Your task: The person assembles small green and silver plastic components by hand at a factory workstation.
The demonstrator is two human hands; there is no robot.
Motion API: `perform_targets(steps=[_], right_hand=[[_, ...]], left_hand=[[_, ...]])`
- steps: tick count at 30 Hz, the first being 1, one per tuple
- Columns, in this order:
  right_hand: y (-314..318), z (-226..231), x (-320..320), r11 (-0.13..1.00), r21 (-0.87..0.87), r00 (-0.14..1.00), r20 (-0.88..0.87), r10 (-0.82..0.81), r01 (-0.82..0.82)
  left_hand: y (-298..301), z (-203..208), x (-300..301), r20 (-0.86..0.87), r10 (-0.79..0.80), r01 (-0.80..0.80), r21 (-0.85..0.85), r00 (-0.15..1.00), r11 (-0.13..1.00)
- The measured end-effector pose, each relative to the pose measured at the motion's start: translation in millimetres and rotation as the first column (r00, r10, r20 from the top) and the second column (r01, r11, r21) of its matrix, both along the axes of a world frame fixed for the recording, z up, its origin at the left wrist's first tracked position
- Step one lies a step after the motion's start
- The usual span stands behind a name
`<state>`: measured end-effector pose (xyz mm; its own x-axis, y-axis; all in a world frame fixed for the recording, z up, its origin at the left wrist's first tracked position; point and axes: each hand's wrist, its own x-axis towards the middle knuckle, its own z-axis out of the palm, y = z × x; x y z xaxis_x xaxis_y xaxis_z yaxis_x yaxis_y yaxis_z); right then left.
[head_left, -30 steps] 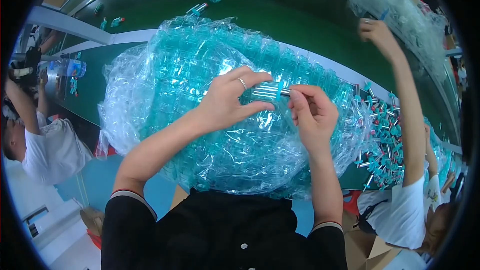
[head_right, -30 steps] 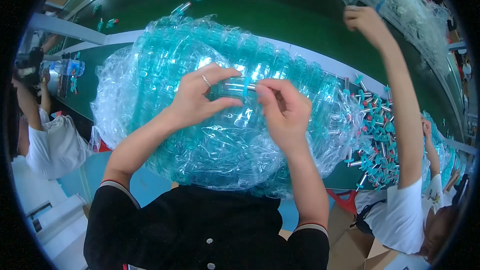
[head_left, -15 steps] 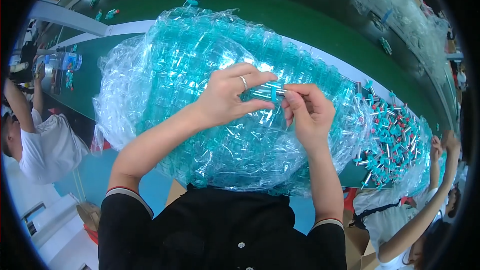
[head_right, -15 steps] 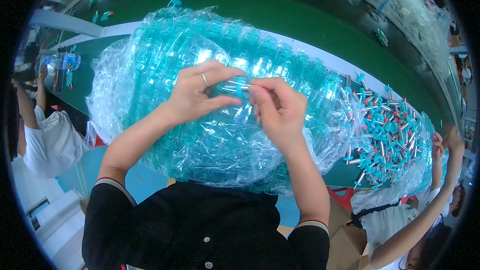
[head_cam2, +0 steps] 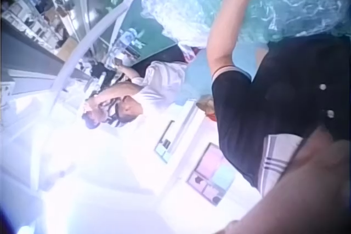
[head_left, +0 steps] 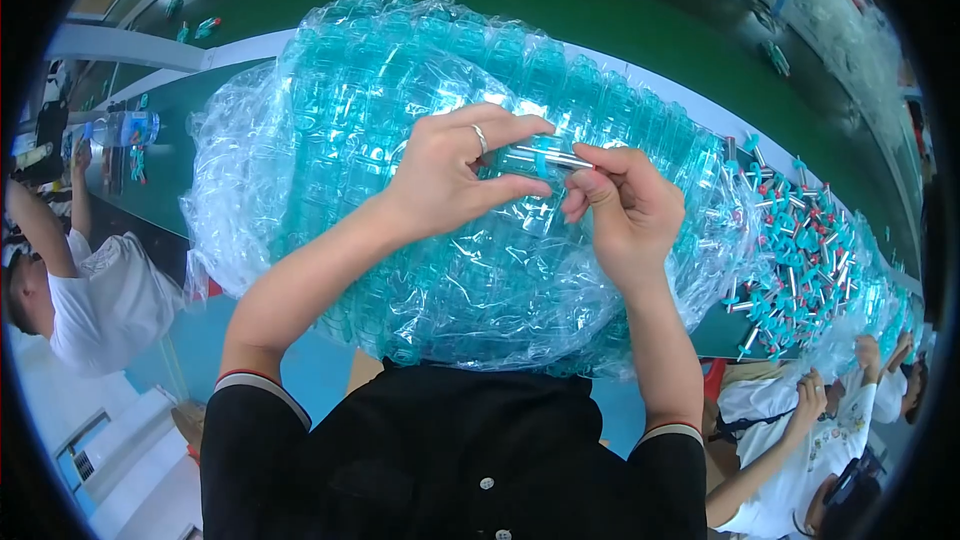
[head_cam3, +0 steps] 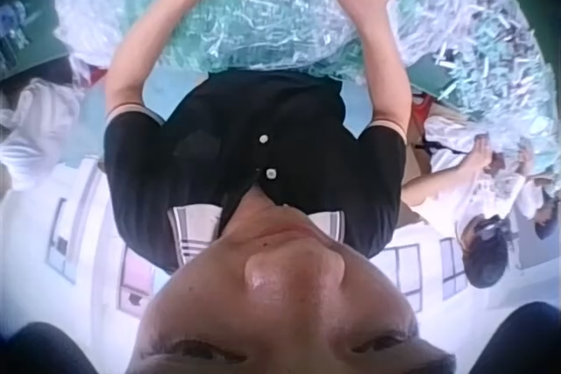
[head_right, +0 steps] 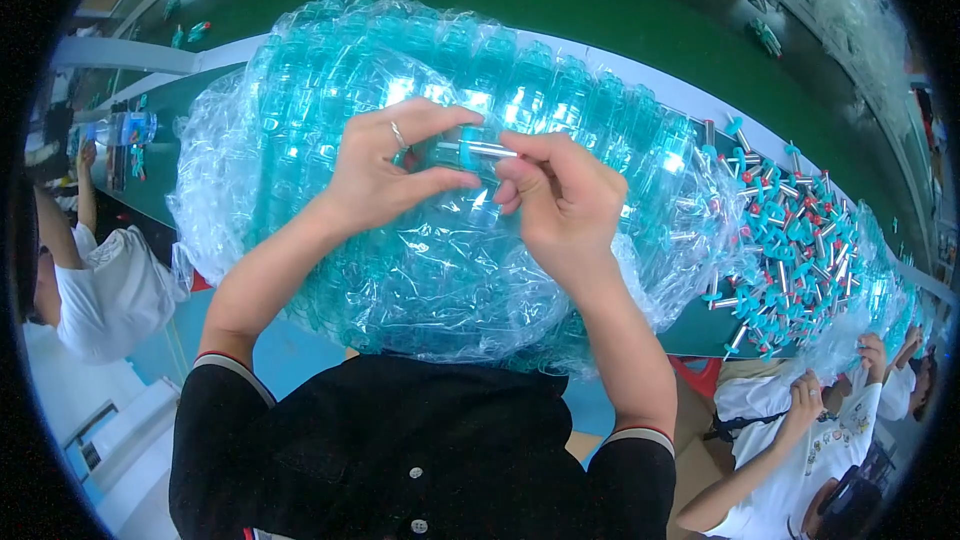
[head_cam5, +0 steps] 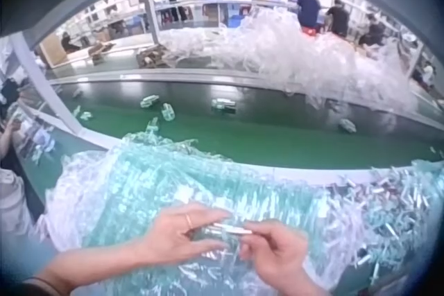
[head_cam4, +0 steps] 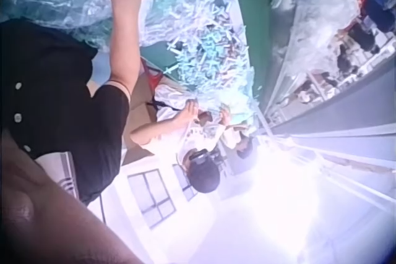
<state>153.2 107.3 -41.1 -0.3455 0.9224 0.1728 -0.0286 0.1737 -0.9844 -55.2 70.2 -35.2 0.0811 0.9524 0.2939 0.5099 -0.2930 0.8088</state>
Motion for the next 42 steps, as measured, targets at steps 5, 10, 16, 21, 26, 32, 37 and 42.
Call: perform_targets(steps=[5, 10, 16, 21, 26, 32, 37, 42], right_hand=[[-1.5, -2.6, -0.4, 1.000, 0.009, 1.000, 0.007, 0.000, 0.000], [-1.1, -0.9, -0.4, 0.998, 0.066, 0.997, 0.076, 0.008, -0.013], [-1.1, -4.3, -3.2, 0.995, 0.096, 0.998, 0.069, 0.004, -0.010], [-0.8, -4.8, -3.4, 0.997, 0.050, 0.995, 0.079, 0.063, -0.067], [20.2, 19.4, 18.6, 0.985, -0.171, 0.994, -0.105, -0.022, 0.003], [52.6, 35.1, 38.2, 0.972, -0.032, 0.970, 0.072, -0.231, 0.233], [22.7, 19.6, 24.6, 0.964, 0.246, 0.795, 0.602, -0.071, -0.101], [-14.9, 0.5, 18.3, 0.810, 0.497, 0.709, 0.689, -0.150, -0.312]], left_hand=[[-1.5, 1.5, 0.1, -0.009, -0.004, 0.004, -0.033, 1.000, 0.999], [-1.6, -0.7, 0.5, -0.017, -0.013, 0.012, -0.015, 1.000, 1.000], [-0.5, -2.1, 0.7, -0.032, -0.038, 0.040, 0.063, 0.999, 0.997], [-2.8, -0.6, -5.4, -0.089, -0.064, 0.067, 0.024, 0.994, 0.997], [10.0, 51.5, -39.8, 0.045, 0.154, -0.149, -0.107, 0.987, 0.983], [3.2, 51.6, -87.5, -0.679, 0.116, -0.278, -0.135, 0.725, 0.951], [-5.8, 52.2, -59.0, -0.824, 0.148, -0.396, -0.099, 0.547, 0.913], [-1.3, 39.9, -65.2, -0.816, 0.175, -0.402, -0.075, 0.550, 0.913]])
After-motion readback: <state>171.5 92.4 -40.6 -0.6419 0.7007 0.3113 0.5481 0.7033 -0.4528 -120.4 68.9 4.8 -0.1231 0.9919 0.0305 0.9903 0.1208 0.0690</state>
